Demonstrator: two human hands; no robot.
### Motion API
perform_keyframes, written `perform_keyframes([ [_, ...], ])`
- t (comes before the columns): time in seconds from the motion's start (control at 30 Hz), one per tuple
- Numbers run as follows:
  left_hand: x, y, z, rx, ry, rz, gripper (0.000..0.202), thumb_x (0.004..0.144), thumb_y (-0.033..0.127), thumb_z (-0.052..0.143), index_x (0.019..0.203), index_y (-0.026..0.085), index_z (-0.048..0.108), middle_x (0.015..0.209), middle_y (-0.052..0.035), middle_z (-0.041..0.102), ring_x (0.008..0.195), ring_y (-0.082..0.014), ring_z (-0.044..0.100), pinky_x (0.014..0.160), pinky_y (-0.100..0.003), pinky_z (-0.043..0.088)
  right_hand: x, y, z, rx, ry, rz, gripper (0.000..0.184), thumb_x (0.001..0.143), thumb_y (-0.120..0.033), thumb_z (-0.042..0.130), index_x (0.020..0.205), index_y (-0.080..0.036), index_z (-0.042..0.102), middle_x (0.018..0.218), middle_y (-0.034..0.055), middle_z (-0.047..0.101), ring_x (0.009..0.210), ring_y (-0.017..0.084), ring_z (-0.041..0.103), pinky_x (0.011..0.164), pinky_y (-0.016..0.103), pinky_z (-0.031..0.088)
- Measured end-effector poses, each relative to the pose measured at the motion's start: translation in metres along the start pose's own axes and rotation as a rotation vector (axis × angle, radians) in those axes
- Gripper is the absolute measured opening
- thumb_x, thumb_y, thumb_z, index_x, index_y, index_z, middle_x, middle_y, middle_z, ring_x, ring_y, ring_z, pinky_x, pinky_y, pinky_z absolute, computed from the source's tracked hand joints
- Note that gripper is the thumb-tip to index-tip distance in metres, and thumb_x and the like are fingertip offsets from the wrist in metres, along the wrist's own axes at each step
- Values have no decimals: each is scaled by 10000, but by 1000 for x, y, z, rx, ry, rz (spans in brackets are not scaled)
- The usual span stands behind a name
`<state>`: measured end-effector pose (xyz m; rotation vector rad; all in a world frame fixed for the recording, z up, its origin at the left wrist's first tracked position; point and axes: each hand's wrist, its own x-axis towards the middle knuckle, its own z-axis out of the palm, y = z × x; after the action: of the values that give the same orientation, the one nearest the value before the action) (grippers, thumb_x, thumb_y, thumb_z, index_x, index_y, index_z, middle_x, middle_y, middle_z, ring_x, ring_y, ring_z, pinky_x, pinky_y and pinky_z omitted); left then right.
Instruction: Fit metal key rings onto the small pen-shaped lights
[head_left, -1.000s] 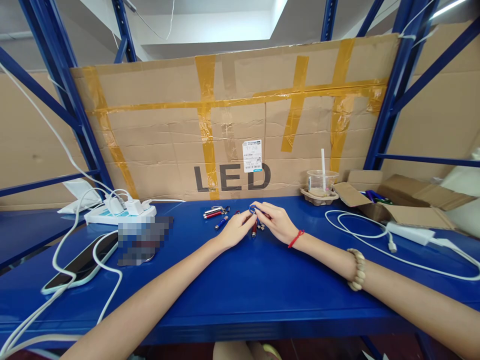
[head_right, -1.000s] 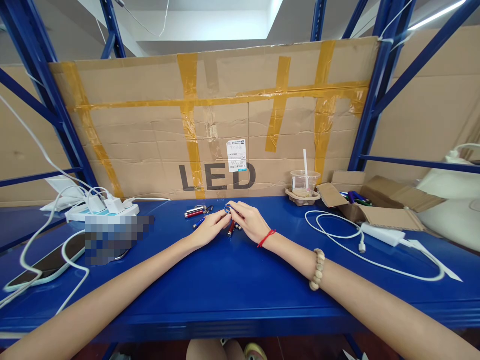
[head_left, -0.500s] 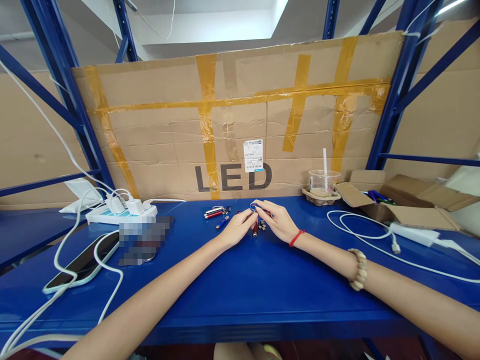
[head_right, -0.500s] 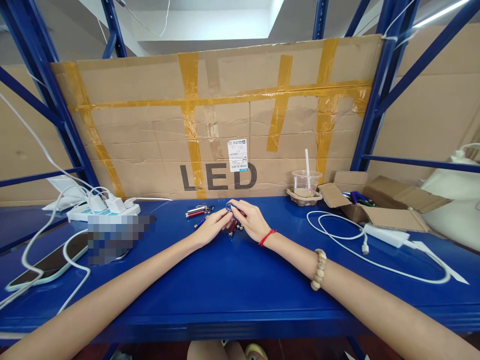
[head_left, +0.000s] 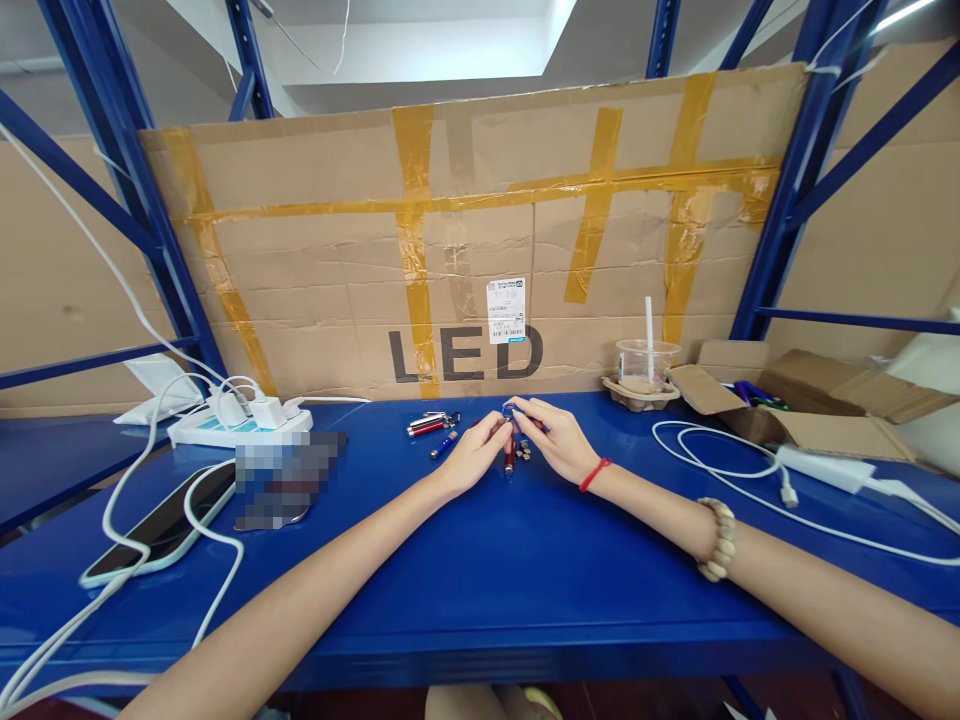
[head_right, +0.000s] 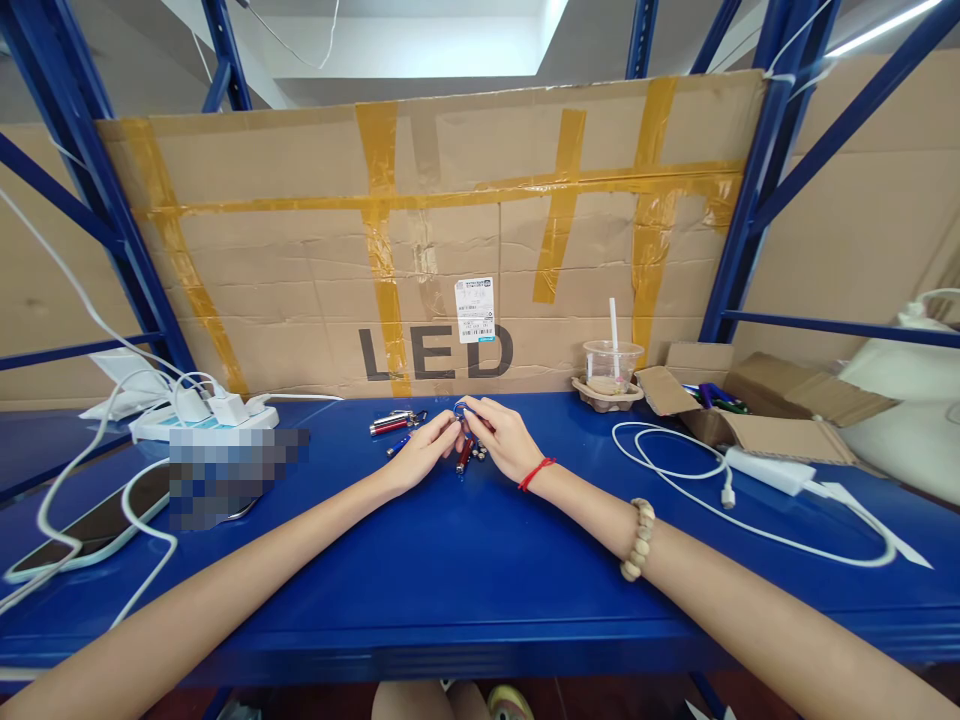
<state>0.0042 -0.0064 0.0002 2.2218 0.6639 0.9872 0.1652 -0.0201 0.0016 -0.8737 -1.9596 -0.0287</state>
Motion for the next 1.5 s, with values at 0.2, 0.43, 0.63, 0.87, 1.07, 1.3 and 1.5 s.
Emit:
perform_keyframes([
  [0.2,3,0,0,-38,-13,-7,355,862,444,305,746,132,430,719,-21,493,672,-111,445,664,-237,356,0,-1,1,8,-27,-1,289,882,-302,357,1064,-183,548,864,49,569,723,118,540,679,220,434],
  [0.43,5,-7,2,-163,-31,-63,377,807,498,383,783,126,440,693,-5,432,589,-85,375,550,-213,318,-1,-3,1,30,-49,-5,281,880,-292,358,1062,-184,543,890,52,571,786,129,547,718,228,431],
  [0.63,5,-4,1,-165,-40,-103,371,794,493,410,758,124,429,640,10,386,571,-78,343,530,-205,295,-1,-4,2,103,-36,53,276,872,-287,380,1049,-174,559,936,53,575,829,134,551,739,231,432],
  [0.87,4,-2,2,-226,-35,-113,329,829,455,374,852,133,435,708,0,419,562,-69,343,495,-192,282,2,-5,1,102,-39,32,278,875,-290,377,1057,-177,553,906,53,582,814,136,556,734,236,437],
  [1.07,5,-5,3,-217,-12,-84,329,841,445,362,904,131,433,753,-13,464,562,-68,365,515,-194,313,2,-2,2,39,-72,-2,275,889,-294,345,1052,-197,544,774,26,581,714,119,553,680,226,439],
  [1.3,6,-9,3,-194,-17,-48,362,826,475,369,836,122,448,742,-13,473,556,-66,376,517,-199,313,3,3,1,-55,-98,-23,270,881,-309,343,980,-178,558,809,43,608,778,140,570,725,243,445],
  [1.5,7,-6,1,-216,-17,-88,391,820,492,338,732,121,426,688,-6,441,534,-62,355,479,-203,266,4,1,3,73,-127,103,300,874,-319,345,985,-148,565,787,41,616,722,137,562,690,248,439],
])
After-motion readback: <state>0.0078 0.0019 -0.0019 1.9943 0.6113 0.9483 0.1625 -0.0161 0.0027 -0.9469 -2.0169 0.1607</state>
